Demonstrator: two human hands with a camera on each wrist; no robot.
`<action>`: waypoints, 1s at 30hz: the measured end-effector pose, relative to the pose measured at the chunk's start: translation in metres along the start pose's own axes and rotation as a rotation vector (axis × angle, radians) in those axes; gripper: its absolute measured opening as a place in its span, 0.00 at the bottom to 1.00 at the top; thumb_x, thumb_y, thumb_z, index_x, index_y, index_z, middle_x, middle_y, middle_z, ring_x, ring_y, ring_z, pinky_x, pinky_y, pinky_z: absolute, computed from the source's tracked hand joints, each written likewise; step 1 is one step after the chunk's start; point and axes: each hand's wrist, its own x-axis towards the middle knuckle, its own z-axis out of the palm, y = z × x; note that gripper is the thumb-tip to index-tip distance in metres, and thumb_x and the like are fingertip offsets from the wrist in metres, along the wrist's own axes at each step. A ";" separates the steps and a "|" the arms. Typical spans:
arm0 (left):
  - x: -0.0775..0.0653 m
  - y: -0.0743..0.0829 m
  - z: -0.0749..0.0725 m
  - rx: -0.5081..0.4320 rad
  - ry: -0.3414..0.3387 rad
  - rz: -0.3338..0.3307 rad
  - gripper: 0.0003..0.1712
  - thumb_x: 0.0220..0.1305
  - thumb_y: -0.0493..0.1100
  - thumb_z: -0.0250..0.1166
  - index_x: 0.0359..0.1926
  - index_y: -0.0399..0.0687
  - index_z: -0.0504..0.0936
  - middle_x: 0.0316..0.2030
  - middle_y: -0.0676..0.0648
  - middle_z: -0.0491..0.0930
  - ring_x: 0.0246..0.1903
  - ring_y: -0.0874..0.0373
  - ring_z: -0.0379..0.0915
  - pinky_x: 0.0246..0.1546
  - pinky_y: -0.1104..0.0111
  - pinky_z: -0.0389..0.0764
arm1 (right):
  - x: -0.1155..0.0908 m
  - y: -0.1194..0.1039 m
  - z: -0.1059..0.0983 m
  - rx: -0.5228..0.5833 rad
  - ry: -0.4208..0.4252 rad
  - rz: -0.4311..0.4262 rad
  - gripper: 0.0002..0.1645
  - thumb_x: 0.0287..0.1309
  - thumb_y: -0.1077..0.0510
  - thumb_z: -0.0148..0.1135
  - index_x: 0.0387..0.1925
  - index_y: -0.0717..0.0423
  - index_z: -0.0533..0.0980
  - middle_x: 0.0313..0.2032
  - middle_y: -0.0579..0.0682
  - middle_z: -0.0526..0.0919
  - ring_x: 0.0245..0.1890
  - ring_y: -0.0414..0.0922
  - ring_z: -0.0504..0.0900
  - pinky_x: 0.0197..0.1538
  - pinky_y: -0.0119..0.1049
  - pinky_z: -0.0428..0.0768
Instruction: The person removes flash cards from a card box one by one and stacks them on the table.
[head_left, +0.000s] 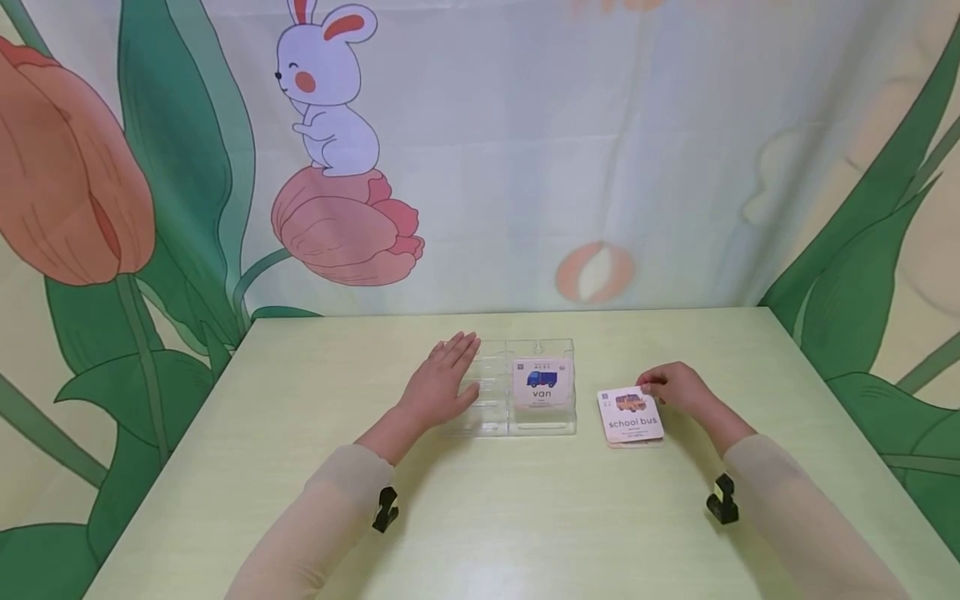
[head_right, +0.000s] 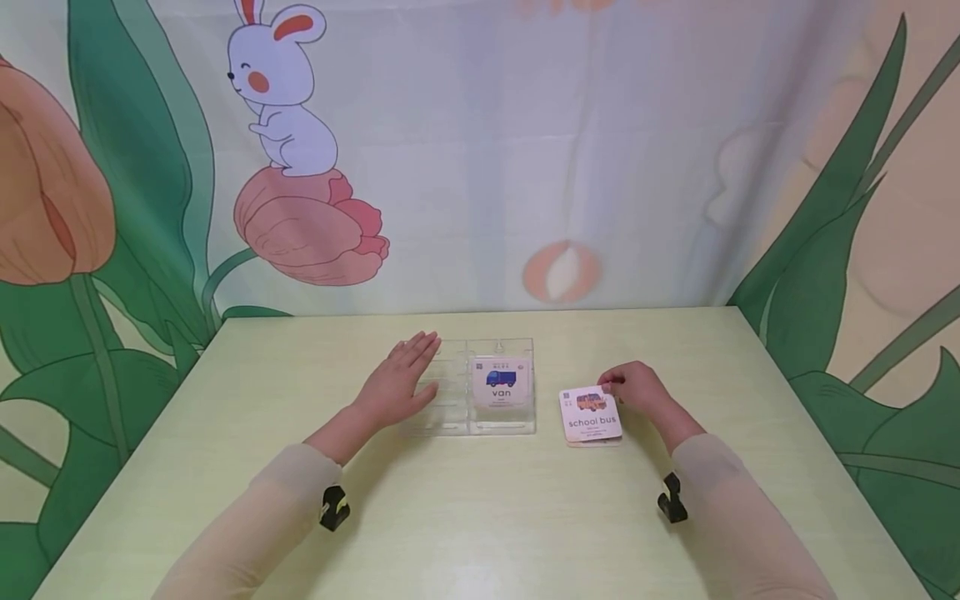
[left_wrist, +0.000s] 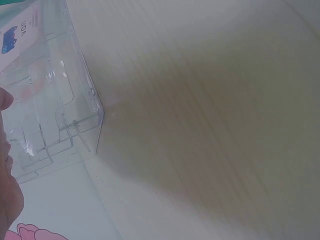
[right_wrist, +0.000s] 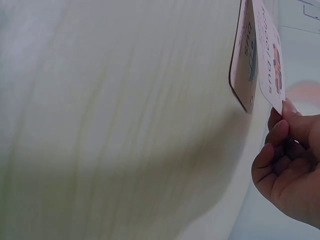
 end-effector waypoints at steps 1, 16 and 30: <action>0.000 0.000 -0.001 -0.002 0.000 0.000 0.41 0.75 0.51 0.53 0.80 0.36 0.54 0.80 0.39 0.54 0.82 0.43 0.47 0.84 0.51 0.50 | 0.000 0.000 0.000 0.002 0.002 -0.003 0.13 0.72 0.65 0.56 0.51 0.68 0.81 0.42 0.61 0.83 0.35 0.46 0.74 0.34 0.31 0.72; 0.004 -0.003 0.004 0.007 0.020 0.004 0.41 0.74 0.50 0.56 0.79 0.37 0.55 0.80 0.39 0.55 0.81 0.43 0.48 0.83 0.52 0.51 | -0.001 0.007 0.005 -0.057 0.024 -0.058 0.10 0.69 0.66 0.59 0.44 0.69 0.83 0.40 0.62 0.84 0.38 0.49 0.76 0.41 0.34 0.73; 0.001 -0.001 0.003 -0.001 0.025 -0.002 0.41 0.74 0.51 0.56 0.79 0.36 0.56 0.80 0.39 0.56 0.81 0.43 0.48 0.83 0.51 0.52 | -0.002 0.004 0.012 -0.109 0.062 -0.027 0.10 0.68 0.66 0.59 0.43 0.71 0.83 0.43 0.65 0.85 0.40 0.53 0.79 0.50 0.47 0.81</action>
